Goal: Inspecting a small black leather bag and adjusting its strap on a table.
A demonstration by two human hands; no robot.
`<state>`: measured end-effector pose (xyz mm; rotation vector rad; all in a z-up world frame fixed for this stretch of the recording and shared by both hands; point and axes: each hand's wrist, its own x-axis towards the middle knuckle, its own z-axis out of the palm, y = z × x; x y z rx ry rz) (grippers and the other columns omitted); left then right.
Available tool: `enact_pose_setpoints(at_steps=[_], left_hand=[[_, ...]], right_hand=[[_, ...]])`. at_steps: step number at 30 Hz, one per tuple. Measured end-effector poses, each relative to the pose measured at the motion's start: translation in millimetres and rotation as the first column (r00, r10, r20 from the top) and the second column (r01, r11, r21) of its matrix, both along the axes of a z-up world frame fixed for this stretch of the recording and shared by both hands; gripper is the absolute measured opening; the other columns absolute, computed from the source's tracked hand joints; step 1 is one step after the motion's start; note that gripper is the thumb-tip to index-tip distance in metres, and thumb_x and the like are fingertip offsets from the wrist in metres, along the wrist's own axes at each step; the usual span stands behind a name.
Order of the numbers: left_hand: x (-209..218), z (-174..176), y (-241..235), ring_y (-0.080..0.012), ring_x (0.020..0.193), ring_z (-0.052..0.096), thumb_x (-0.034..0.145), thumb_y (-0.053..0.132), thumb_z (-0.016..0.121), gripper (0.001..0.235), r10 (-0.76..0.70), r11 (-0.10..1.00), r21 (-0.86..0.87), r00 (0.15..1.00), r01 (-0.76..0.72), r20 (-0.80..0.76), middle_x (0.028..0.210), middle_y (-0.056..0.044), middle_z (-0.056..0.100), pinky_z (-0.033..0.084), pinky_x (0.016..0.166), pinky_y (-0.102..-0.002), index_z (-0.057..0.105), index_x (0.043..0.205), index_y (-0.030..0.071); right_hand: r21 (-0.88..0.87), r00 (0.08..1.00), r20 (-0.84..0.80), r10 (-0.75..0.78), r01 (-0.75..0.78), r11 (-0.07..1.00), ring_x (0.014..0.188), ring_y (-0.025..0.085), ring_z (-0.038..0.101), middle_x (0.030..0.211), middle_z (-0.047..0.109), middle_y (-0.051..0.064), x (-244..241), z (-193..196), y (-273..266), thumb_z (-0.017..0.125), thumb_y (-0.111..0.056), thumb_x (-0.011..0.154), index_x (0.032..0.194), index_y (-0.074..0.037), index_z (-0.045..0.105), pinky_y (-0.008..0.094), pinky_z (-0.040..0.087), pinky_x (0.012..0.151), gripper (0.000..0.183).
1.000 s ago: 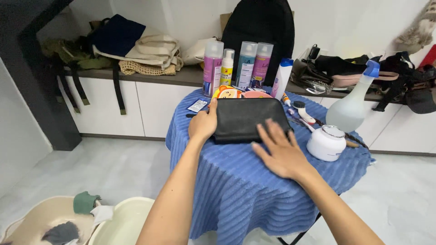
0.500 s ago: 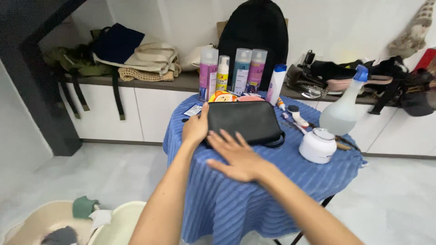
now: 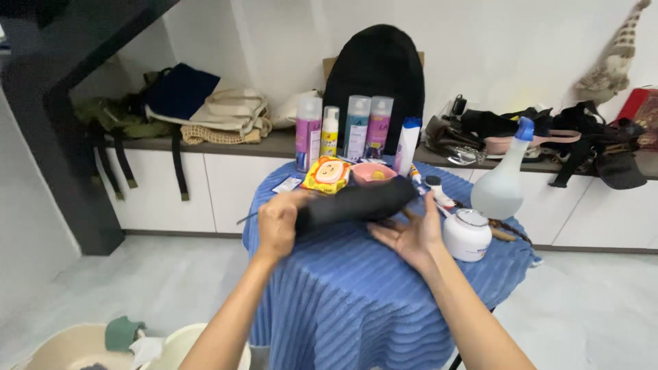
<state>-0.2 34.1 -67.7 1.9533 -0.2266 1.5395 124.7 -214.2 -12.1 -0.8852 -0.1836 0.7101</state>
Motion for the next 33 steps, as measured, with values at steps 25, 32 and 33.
enact_pose_setpoints(at_steps=[25,32,33], left_hand=[[-36,85,-39,-0.0296,0.103,0.074,0.08,0.032,0.085,0.03,-0.006,0.999,-0.043,0.948,-0.008,-0.317,0.106,-0.001,0.081,0.057,0.084,-0.037,0.082,0.11,0.03],[-26,78,-53,-0.0329,0.091,0.075,0.099,0.045,0.058,0.025,0.204,0.977,0.112,0.94,-0.179,-0.273,0.093,-0.002,0.08,0.058,0.08,-0.044,0.078,0.112,0.036],[-24,73,-51,-0.0311,0.091,0.075,0.097,0.051,0.057,0.028,0.244,0.97,0.071,0.925,-0.233,-0.292,0.093,0.001,0.08,0.058,0.082,-0.044,0.075,0.118,0.043]], right_hand=[[0.211,0.942,0.179,-0.283,0.244,0.946,0.111,0.028,0.07,0.123,0.071,0.011,22,-17,1,0.076,-0.046,0.088,0.131,-0.012,0.068,0.044,0.055,0.096,0.055],[0.296,-0.279,0.953,-0.121,0.757,0.582,0.148,0.051,0.022,0.157,0.033,0.026,-20,-23,5,0.056,-0.024,0.104,0.154,-0.005,0.04,0.069,0.015,0.116,0.056],[0.174,-0.319,0.939,0.13,0.766,0.619,0.154,0.048,0.006,0.17,0.022,0.019,-26,-27,7,0.053,-0.034,0.103,0.163,-0.01,0.03,0.075,0.002,0.115,0.068]])
